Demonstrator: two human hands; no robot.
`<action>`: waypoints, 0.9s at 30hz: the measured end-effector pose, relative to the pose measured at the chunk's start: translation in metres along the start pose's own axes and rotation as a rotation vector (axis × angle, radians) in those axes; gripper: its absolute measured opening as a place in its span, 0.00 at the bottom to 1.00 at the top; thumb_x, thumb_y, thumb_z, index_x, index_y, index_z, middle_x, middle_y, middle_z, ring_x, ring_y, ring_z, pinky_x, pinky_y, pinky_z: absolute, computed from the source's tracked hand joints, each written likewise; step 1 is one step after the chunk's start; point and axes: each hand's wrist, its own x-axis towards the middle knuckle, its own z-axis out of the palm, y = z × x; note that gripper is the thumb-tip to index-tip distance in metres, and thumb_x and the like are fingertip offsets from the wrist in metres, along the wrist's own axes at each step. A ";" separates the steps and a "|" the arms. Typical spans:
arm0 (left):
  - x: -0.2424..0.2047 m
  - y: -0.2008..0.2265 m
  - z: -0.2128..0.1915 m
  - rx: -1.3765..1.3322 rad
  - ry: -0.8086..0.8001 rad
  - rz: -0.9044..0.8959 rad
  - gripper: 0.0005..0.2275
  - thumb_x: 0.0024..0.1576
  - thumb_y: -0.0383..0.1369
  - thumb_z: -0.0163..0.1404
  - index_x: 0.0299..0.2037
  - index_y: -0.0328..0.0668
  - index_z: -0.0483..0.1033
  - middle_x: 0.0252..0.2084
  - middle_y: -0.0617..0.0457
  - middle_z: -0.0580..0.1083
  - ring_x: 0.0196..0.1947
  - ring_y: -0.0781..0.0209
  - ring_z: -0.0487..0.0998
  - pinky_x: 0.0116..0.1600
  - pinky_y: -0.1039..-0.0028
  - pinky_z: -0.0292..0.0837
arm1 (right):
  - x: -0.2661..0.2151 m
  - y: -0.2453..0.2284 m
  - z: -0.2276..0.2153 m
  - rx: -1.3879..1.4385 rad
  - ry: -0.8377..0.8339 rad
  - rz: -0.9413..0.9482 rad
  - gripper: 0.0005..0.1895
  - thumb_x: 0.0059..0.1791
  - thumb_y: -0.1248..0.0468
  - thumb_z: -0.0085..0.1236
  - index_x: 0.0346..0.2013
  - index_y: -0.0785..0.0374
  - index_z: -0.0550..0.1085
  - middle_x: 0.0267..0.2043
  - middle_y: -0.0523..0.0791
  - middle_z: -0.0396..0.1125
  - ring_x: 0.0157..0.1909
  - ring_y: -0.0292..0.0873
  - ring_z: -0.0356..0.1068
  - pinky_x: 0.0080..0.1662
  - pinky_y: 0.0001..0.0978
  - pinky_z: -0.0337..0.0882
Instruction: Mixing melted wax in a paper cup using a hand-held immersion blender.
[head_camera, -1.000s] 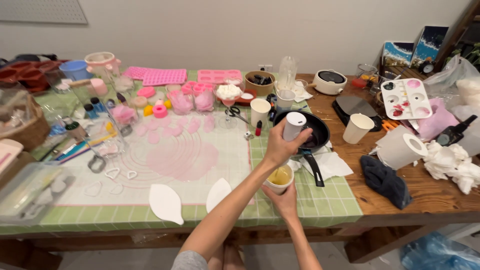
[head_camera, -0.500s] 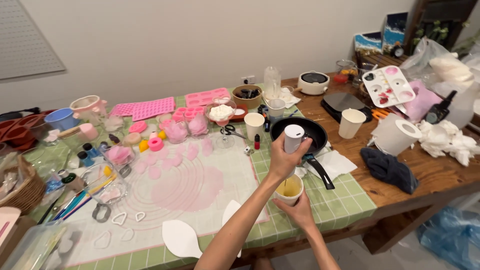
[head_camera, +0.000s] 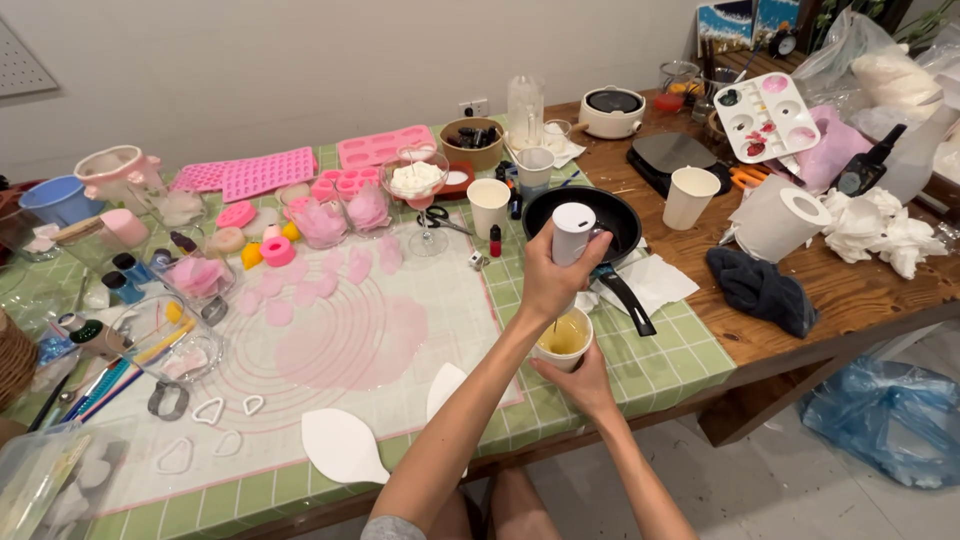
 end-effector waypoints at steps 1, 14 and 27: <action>-0.001 0.001 0.001 0.000 0.002 -0.004 0.12 0.57 0.34 0.61 0.44 0.36 0.76 0.33 0.57 0.76 0.24 0.74 0.72 0.23 0.81 0.66 | -0.001 -0.002 0.000 0.000 -0.001 0.005 0.38 0.40 0.63 0.73 0.60 0.66 0.65 0.53 0.47 0.71 0.53 0.41 0.74 0.51 0.36 0.76; 0.000 0.003 0.007 0.034 -0.016 0.043 0.11 0.58 0.34 0.61 0.44 0.38 0.75 0.33 0.58 0.77 0.25 0.75 0.72 0.26 0.82 0.66 | -0.001 -0.007 0.001 -0.002 -0.001 -0.048 0.38 0.40 0.65 0.73 0.60 0.67 0.64 0.53 0.46 0.71 0.54 0.41 0.73 0.53 0.35 0.75; 0.000 0.004 0.006 0.052 -0.008 0.041 0.12 0.57 0.35 0.61 0.44 0.37 0.75 0.34 0.57 0.76 0.25 0.74 0.73 0.26 0.80 0.68 | -0.001 -0.007 0.002 0.024 0.004 -0.059 0.38 0.40 0.66 0.72 0.60 0.67 0.64 0.54 0.47 0.71 0.54 0.40 0.73 0.53 0.35 0.75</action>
